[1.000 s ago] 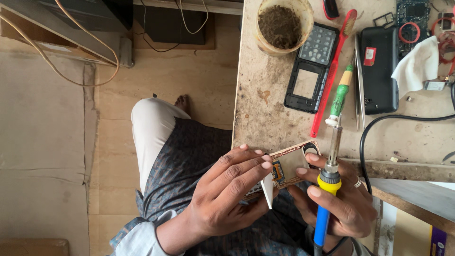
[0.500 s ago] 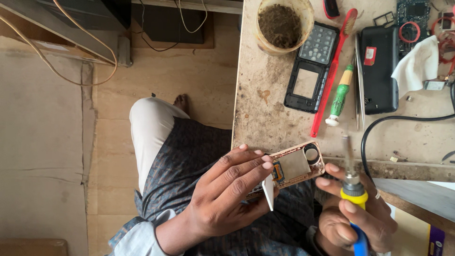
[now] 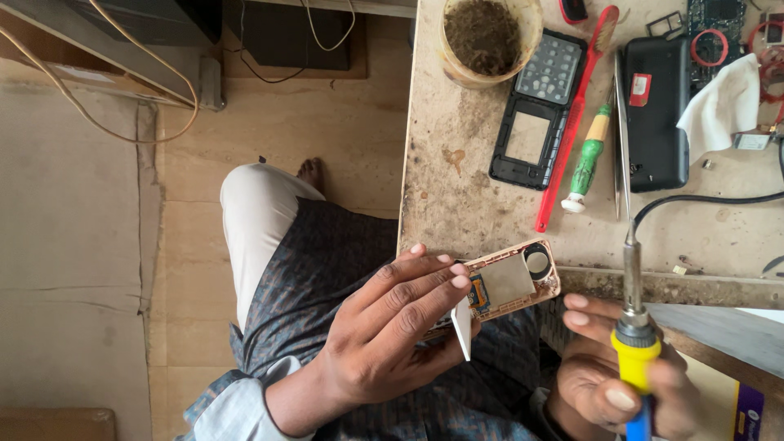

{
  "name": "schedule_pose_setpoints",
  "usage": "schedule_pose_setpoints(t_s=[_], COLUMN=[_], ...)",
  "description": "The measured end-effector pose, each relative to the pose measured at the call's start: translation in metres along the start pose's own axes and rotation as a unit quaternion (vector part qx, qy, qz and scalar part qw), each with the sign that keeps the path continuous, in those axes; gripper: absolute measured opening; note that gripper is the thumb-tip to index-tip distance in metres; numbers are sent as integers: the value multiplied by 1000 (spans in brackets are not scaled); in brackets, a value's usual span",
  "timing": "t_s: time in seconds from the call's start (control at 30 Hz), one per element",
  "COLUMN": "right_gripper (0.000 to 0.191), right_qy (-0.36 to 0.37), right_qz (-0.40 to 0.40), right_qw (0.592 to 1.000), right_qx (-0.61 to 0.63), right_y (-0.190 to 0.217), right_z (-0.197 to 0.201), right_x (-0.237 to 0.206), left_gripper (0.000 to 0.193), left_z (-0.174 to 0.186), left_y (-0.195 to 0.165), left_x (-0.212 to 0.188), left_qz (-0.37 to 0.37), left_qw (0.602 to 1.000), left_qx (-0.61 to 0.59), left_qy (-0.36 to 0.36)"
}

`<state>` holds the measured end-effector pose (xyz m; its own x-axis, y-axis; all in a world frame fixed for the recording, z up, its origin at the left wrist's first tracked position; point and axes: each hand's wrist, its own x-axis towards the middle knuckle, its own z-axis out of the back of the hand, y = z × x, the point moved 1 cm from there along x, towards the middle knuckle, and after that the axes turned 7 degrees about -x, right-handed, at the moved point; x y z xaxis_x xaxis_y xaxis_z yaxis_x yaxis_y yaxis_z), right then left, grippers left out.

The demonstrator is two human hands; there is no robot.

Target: The person applies flux to a mobile phone's internal circuit board using tweezers, then solders several points on the board with a soldering iron. The person then reassembles the phone casing and briefly tests the device.

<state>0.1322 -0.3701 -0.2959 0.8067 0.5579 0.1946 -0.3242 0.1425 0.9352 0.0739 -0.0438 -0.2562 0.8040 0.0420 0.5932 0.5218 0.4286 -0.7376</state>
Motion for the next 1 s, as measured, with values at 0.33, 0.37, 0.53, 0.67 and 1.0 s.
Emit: schedule_pose_setpoints(t_s=[0.33,0.37,0.53,0.67,1.0], right_gripper=[75,72,61,62,60], right_qy=[80,53,-154,3,-163], right_qz=[-309,-290,68,-27,70], right_qw=[928,934,967,991,981], right_qx=[195,203,-193,-133,-82], right_y=[-77,-74,-57,-7,-38], right_z=[104,92,24,28,-5], right_x=[-133,-133,-87,-34,-56], left_gripper=[44,44,45,45,44], left_z=[-1,-1,-2,-3,-3], left_y=[-2,-2,-2,-2,-3], left_x=[0,0,0,-1,-1], left_qz=[10,10,12,13,19], left_qw=[1000,1000,1000,1000,1000], left_qx=[-1,-1,-3,0,3], left_qy=[-8,-9,-11,-8,-7])
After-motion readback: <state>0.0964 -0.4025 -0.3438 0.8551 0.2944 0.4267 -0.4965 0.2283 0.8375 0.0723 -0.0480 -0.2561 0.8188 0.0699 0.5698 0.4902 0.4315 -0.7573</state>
